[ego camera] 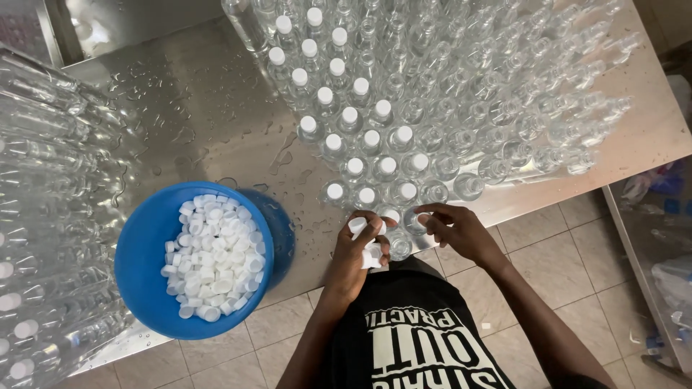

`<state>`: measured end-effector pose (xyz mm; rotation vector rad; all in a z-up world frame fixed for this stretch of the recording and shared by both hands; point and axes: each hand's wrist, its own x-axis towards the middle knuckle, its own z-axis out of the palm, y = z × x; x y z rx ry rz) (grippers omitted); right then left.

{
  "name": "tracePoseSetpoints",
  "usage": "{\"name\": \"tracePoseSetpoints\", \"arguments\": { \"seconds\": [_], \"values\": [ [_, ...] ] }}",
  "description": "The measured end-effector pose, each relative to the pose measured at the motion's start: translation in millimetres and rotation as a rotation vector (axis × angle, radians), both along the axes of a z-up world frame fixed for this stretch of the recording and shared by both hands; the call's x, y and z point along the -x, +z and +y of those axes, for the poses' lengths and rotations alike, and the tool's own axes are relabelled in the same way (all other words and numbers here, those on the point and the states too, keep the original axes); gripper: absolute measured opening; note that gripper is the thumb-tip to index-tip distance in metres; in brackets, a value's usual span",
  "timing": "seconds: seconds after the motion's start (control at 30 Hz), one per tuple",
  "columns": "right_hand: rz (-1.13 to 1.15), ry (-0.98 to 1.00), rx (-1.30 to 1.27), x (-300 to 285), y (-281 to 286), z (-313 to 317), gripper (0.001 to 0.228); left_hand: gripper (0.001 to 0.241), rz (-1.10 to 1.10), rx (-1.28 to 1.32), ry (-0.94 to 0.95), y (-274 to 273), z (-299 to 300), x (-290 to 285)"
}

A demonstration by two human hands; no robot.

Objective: Capping plastic water bottles by hand at a production station

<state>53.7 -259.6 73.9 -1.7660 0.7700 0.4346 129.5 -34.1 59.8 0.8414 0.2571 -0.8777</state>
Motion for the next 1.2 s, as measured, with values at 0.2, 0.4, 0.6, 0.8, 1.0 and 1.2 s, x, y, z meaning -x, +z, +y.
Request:
{"name": "tracePoseSetpoints", "arguments": {
  "seconds": [0.2,0.4,0.6,0.8,1.0,1.2],
  "values": [
    [-0.053,0.019,0.085,-5,10,2,0.037,0.027,-0.064,0.037,-0.129,15,-1,5],
    [-0.23,0.06,0.429,12,70,27,0.035,0.021,-0.267,0.005,-0.295,3,-1,14],
    [-0.433,0.453,0.508,10,84,68,0.039,0.012,-0.808,-0.303,-0.483,5,-9,15],
    [-0.396,0.401,0.303,-1,116,38,0.031,0.033,-0.864,-0.475,-0.451,11,-13,20],
    [-0.493,0.528,0.788,-19,6,-53,0.03,0.048,-0.415,-0.139,-0.099,50,-6,15],
    [-0.349,0.592,0.738,-20,-26,-71,0.037,0.054,-0.357,-0.195,0.036,42,-9,20]
  ]
}}
